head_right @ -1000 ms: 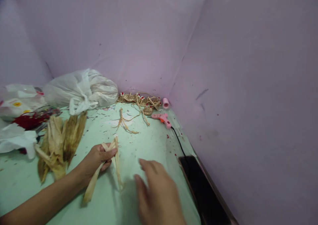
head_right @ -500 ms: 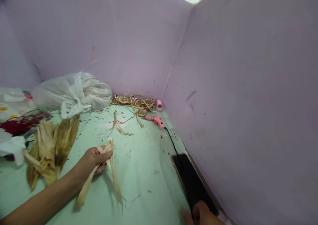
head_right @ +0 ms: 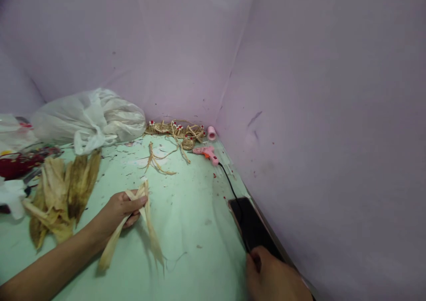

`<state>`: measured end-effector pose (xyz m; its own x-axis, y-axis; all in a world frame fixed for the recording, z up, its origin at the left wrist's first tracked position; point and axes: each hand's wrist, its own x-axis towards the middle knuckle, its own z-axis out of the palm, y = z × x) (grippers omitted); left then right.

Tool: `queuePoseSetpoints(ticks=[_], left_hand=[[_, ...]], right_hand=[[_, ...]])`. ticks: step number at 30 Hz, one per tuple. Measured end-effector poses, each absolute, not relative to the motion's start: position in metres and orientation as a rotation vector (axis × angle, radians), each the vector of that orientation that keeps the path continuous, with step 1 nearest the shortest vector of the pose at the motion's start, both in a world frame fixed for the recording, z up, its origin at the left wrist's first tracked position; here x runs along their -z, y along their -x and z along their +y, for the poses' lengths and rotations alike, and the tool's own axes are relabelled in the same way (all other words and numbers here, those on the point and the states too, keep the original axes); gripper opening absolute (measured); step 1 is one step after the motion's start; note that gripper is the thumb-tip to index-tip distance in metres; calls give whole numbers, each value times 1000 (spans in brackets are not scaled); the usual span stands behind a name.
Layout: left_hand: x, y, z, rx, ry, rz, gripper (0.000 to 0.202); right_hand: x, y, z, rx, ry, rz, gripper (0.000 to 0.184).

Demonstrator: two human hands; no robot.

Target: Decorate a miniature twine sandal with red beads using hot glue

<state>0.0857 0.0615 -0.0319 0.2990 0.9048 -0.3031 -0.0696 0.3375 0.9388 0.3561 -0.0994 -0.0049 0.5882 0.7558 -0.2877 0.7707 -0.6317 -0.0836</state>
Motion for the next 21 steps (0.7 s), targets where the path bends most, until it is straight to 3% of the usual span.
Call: queuePoseSetpoints(ticks=[11, 15, 21], left_hand=[[33, -86, 63, -811, -1015, 1042, 33], [34, -85, 63, -797, -1037, 1038, 34], [36, -85, 63, -793, -1045, 1085, 35]], right_hand=[[20, -309, -59, 558, -2678, 1994, 22], [22, -312, -62, 518, -2684, 1995, 30], [21, -378, -102, 79, -3036, 1606, 37]])
